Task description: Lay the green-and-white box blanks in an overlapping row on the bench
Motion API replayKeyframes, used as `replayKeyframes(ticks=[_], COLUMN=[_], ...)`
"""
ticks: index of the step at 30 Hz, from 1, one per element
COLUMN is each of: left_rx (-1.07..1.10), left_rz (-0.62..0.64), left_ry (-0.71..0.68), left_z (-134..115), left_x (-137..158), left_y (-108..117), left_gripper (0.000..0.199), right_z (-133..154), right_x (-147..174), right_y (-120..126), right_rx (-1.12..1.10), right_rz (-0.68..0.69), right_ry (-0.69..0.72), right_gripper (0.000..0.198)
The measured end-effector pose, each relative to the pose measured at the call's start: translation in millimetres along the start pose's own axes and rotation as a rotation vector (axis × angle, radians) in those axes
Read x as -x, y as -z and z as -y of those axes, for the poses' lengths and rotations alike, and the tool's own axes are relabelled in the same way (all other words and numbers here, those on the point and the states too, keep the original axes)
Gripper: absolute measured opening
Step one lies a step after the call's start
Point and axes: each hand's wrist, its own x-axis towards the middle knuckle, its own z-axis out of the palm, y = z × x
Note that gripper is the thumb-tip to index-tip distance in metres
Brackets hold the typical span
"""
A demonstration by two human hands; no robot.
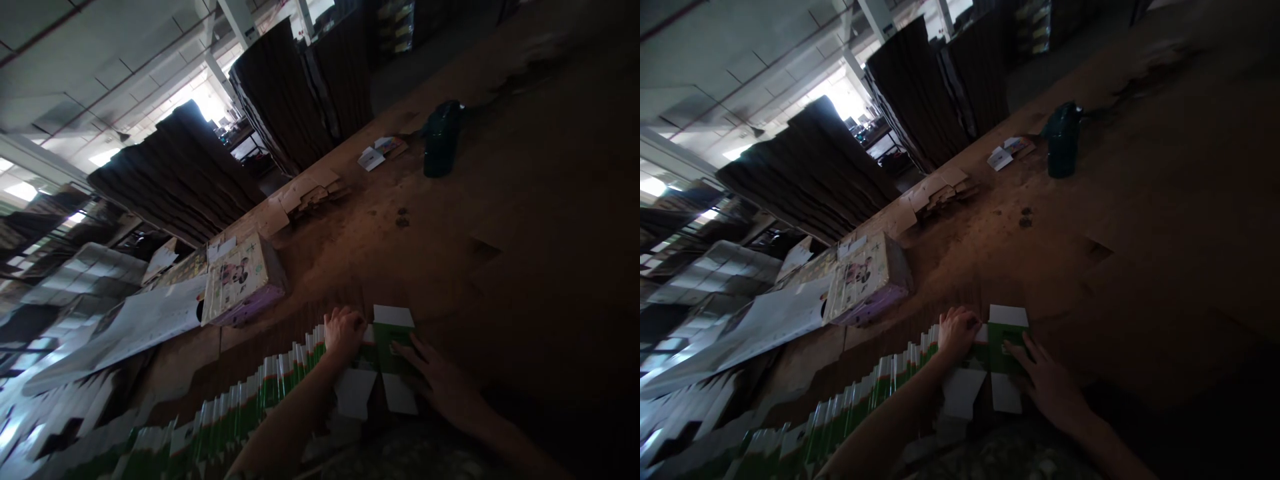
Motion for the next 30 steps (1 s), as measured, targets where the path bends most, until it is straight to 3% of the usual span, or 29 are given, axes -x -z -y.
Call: replayKeyframes(ticks=[3, 8, 11, 14, 16, 19, 22, 24, 25, 27, 28, 30], left_rx=[-0.017, -0.055, -0.049, -0.038, -0.024, 0.07, 0.207, 0.172, 0.111, -0.025, -0.068, -0.087], left_rz=[-0.021, -0.01, 0.03, 0.042, 0.04, 0.049, 0.04, -0.046, -0.093, -0.116, -0.086, -0.017], left_ry=[-0.015, -0.089, -0.101, -0.103, -0.098, -0.025, 0.062, 0.067, 0.052, -0.012, -0.052, -0.106], left_z=[-3.4, -9.6, -9.1, -8.3, -8.8, -10.3, -11.0, -11.2, -11.4, -11.6, -11.7, -11.5], left_x=[2.1, 3.3, 2.1, 1.5, 1.0, -1.8, -6.1, -7.6, -7.6, -6.9, -6.3, -5.5], left_y=[-5.5, -11.0, -9.6, -8.8, -7.8, 0.9, 20.0, 30.7, 33.0, 30.0, 25.4, 14.5], left_gripper=[0.015, 0.046, 0.047, 0.051, 0.053, 0.054, 0.043, 0.037, 0.033, 0.023, 0.019, 0.016], right_z=[-3.4, -4.4, -36.6, -79.8, -88.8, -46.0, 38.9, 80.6, 88.4, 73.1, 51.8, -5.1], right_x=[-0.7, -7.4, 3.9, 25.4, 33.8, 25.4, 3.8, -5.3, -6.4, -2.3, 2.2, 13.3], right_y=[-6.8, -0.9, 15.2, 39.4, 59.1, 90.1, 108.6, 107.2, 103.0, 91.5, 86.1, 79.1], right_rx=[0.097, 0.036, 0.036, 0.273, 0.345, 0.082, -0.34, -0.521, -0.563, -0.502, -0.401, -0.112], right_rz=[-0.055, -0.05, -0.076, -0.233, -0.257, -0.131, -0.097, 0.101, 0.214, 0.288, 0.205, -0.124], right_ry=[0.027, -0.027, -0.083, -0.152, -0.239, -0.267, -0.061, -0.093, -0.119, -0.156, -0.163, -0.21], right_gripper=[0.052, 0.044, 0.048, 0.058, 0.062, 0.06, 0.044, 0.052, 0.058, 0.062, 0.061, 0.059])
